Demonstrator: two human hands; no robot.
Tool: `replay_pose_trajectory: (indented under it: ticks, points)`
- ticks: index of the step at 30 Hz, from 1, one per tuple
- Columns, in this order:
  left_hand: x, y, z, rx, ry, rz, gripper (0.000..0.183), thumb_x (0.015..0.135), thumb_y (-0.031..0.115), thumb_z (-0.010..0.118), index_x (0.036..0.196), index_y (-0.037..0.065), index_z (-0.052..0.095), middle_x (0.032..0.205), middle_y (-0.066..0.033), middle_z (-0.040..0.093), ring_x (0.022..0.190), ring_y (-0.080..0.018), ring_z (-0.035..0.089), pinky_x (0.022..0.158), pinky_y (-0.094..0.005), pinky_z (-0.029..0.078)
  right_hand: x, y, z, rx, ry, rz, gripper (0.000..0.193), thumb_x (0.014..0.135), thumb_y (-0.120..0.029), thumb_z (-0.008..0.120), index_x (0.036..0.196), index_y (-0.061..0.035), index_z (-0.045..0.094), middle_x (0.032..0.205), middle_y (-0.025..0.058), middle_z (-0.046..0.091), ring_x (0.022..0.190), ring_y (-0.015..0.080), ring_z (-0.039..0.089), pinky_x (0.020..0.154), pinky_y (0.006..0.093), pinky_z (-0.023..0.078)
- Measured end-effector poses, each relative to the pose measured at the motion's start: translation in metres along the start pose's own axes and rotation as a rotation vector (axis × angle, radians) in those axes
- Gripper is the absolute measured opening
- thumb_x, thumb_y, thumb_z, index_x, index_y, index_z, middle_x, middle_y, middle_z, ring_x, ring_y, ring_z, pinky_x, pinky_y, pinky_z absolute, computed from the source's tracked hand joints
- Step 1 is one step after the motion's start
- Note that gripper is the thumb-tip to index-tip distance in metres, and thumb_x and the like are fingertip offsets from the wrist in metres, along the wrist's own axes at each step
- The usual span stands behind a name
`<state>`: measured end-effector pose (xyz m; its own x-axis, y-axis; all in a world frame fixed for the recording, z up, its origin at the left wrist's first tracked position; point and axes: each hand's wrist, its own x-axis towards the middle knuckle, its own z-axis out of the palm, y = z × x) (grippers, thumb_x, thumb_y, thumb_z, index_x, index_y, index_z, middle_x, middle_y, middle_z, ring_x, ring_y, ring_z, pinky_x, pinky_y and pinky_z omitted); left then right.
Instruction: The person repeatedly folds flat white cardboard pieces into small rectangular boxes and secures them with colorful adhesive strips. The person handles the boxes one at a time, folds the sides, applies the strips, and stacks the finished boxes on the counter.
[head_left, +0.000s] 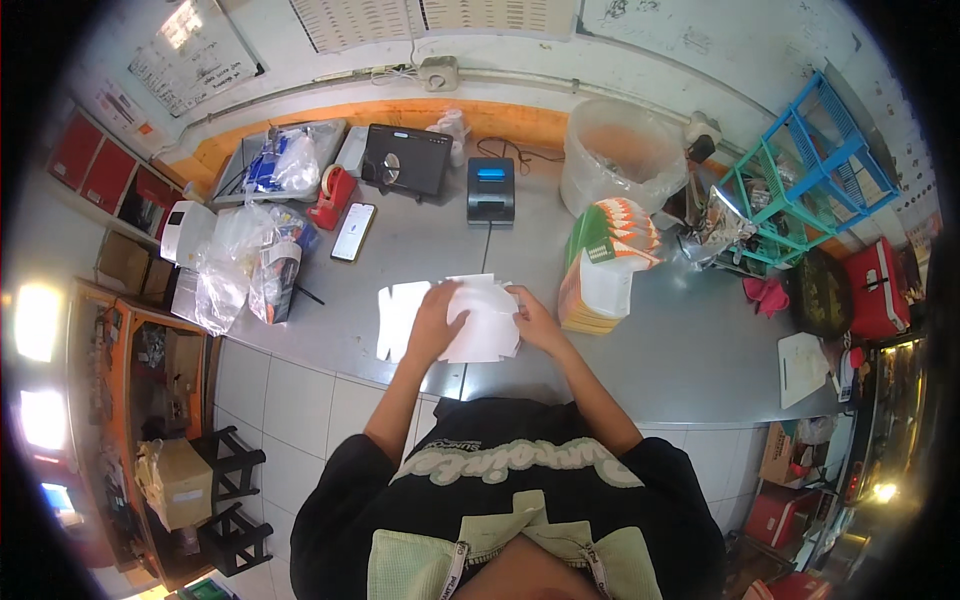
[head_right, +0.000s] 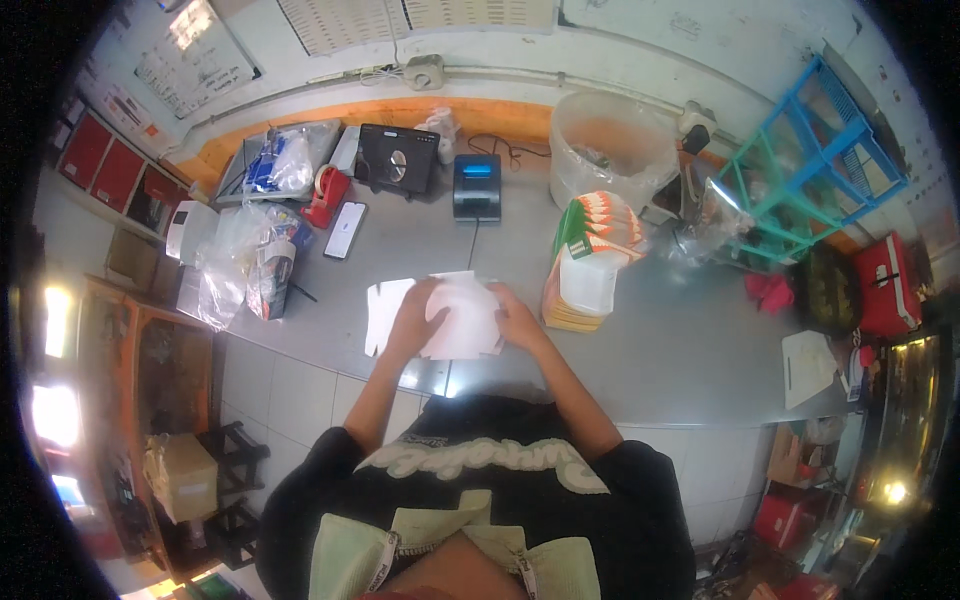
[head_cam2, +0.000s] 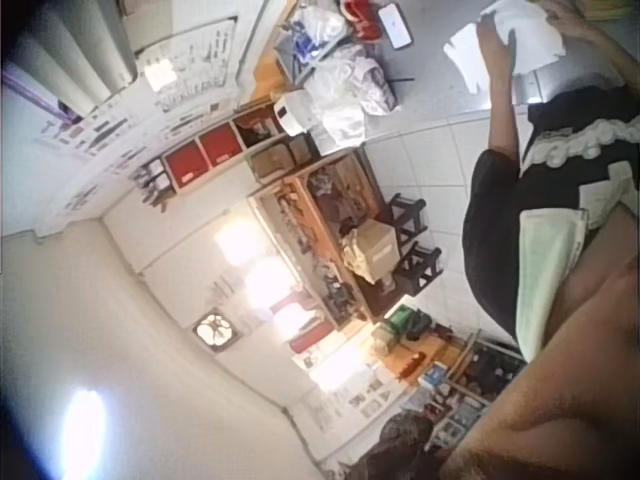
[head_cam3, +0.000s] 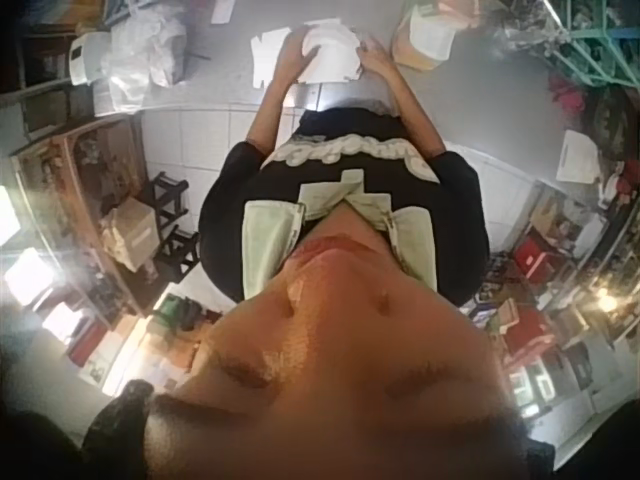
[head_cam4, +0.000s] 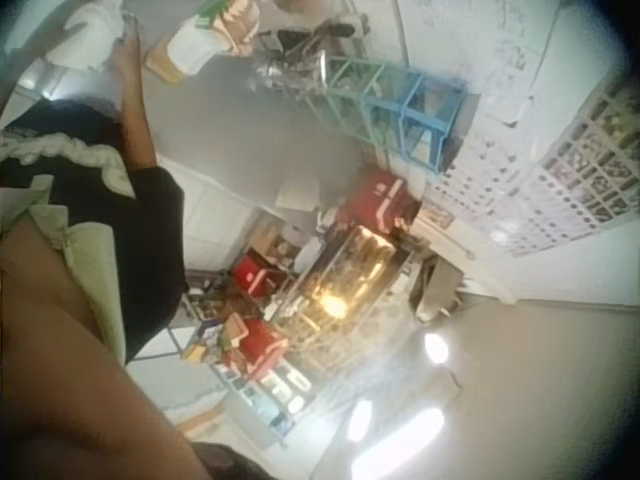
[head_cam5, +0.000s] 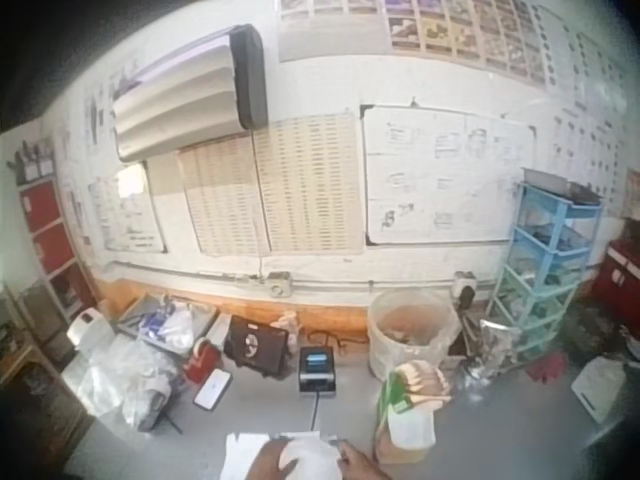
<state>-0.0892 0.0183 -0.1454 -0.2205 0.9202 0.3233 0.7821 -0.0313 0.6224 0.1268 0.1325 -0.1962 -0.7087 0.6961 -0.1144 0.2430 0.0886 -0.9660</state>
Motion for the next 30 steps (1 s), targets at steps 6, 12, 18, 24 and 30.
replay_pose_trajectory:
  ticks: [6, 12, 18, 24, 30]
  points:
    - [0.085, 0.035, -0.057, -0.039, -0.668, -0.087, 0.048, 0.073, 0.024, 0.083, 0.115, 0.005, 0.069, 0.100, -0.0131, 0.071, 0.094, -0.0325, 0.066, 0.081, -0.0386, 0.050, -0.033, -0.089, -0.015, 0.065, -0.145, -0.223, 0.038, 0.092, 0.006, 0.047, 0.124, -0.0117, 0.054, 0.094, 0.0040, 0.061, 0.084, 0.0107, 0.058, 0.075, 0.0251, 0.046]
    - [0.070, 0.093, -0.041, -0.239, -0.404, 0.313, 0.035, 0.088, 0.005, 0.060, 0.123, 0.006, 0.066, 0.105, -0.0179, 0.069, 0.094, -0.0349, 0.066, 0.081, -0.0426, 0.053, -0.036, -0.083, -0.028, 0.125, 0.167, -0.231, 0.015, 0.089, 0.006, 0.050, 0.098, -0.0044, 0.058, 0.091, 0.0010, 0.059, 0.085, 0.0071, 0.053, 0.075, 0.0225, 0.043]
    - [0.033, 0.114, -0.026, -0.724, -0.081, -0.171, 0.019, 0.096, 0.010, 0.061, 0.113, 0.001, 0.060, 0.131, -0.0149, 0.064, 0.112, -0.0216, 0.065, 0.096, -0.0328, 0.049, -0.039, -0.114, -0.041, 0.141, 0.257, -0.381, 0.035, 0.082, 0.009, 0.050, 0.110, -0.0070, 0.064, 0.089, 0.0057, 0.064, 0.079, 0.0149, 0.061, 0.075, 0.0264, 0.047]
    - [0.067, 0.138, -0.059, -0.806, -0.174, -0.315, 0.017, 0.100, 0.016, 0.061, 0.106, 0.001, 0.064, 0.135, -0.0140, 0.063, 0.111, -0.0139, 0.060, 0.097, -0.0288, 0.046, -0.062, -0.199, -0.051, -0.505, 0.248, -0.356, 0.053, 0.088, 0.002, 0.051, 0.139, -0.0117, 0.050, 0.111, 0.0100, 0.069, 0.096, 0.0285, 0.069, 0.080, 0.0374, 0.053]
    - [0.068, 0.163, -0.063, -0.947, -0.264, -0.594, 0.019, 0.100, 0.019, 0.063, 0.106, 0.002, 0.068, 0.133, -0.0153, 0.063, 0.115, -0.0114, 0.058, 0.096, -0.0260, 0.043, -0.060, -0.195, -0.035, -0.345, 0.337, -0.368, 0.023, 0.098, -0.011, 0.052, 0.121, -0.0082, 0.051, 0.133, 0.0099, 0.064, 0.107, 0.0292, 0.068, 0.084, 0.0386, 0.053]
